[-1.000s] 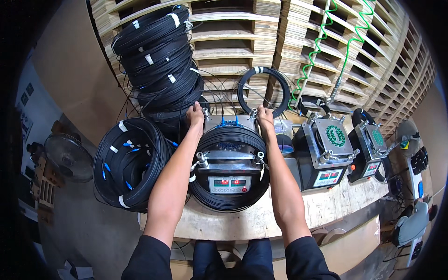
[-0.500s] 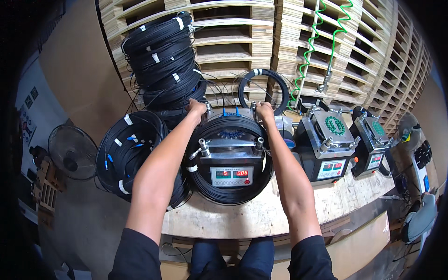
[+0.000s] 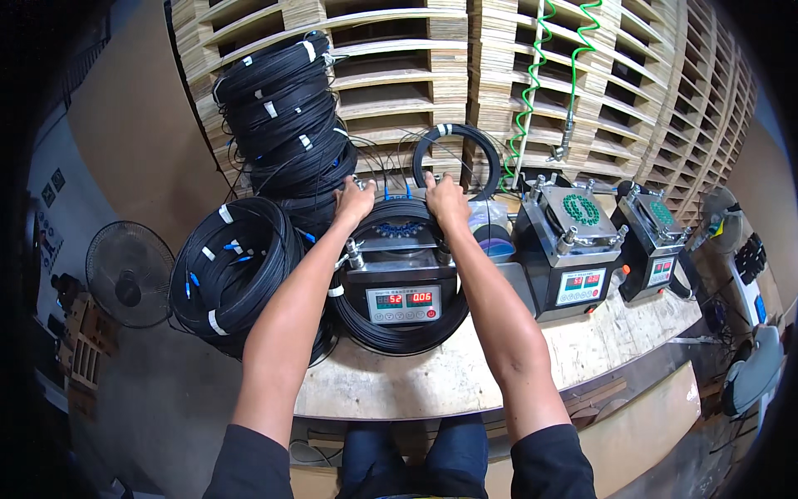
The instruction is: The person operates a testing machine to process coiled black cables. They place a cable coil onto the machine, secure it, and use a handheld device to interact with the machine's interface. The person then removes the processed coil and repeats the process with a new coil from a stack.
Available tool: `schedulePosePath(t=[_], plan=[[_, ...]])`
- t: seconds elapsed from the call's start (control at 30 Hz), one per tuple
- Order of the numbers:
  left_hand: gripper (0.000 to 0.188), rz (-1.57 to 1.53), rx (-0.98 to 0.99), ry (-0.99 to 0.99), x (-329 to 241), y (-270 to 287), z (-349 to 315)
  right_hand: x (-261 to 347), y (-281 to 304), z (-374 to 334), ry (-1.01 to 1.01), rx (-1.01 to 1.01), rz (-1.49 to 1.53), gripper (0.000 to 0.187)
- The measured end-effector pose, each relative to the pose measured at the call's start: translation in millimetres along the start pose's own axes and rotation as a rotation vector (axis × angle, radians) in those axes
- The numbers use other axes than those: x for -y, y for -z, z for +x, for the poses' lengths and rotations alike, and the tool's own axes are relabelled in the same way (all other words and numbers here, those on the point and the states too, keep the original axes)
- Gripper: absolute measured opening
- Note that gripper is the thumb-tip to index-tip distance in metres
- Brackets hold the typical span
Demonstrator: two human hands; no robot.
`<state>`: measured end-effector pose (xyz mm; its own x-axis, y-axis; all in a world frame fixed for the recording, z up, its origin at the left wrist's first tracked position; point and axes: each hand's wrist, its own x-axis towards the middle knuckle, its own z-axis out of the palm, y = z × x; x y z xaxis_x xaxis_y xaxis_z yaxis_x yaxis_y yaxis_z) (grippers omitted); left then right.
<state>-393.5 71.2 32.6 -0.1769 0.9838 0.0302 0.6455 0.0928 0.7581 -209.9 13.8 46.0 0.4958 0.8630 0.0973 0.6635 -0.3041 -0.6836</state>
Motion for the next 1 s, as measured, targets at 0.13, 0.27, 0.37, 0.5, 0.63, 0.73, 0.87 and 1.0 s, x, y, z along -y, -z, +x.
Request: schedulePosePath(t=[0.13,0.27,0.37,0.5,0.63,0.73,0.87,1.0], plan=[[0.081,0.143,0.046,-0.007,-10,8,-7,-12,-8,12,0.102,-0.018,0.080,0.058],[0.081,0.172,0.052,-0.041,-2,7,-3,-25,-19,16,0.309,-0.060,0.119,0.049],[0.086,0.112,-0.007,-0.122,5,3,4,-25,-21,25,0.365,-0.060,0.032,0.048],[0.087,0.062,0.013,-0.230,14,2,14,-28,-22,29,0.361,0.019,-0.065,0.047],[0.090,0.055,0.061,-0.228,16,6,14,-19,-12,12,0.224,-0.008,-0.132,0.056],[0.090,0.034,0.047,-0.189,15,6,10,-17,-9,12,0.162,0.037,-0.072,0.060],[0.084,0.129,-0.028,-0.171,12,1,8,-26,-16,25,0.146,0.054,0.060,0.065],[0.078,0.136,-0.041,-0.167,14,4,6,-27,-18,26,0.154,0.034,0.151,0.069]])
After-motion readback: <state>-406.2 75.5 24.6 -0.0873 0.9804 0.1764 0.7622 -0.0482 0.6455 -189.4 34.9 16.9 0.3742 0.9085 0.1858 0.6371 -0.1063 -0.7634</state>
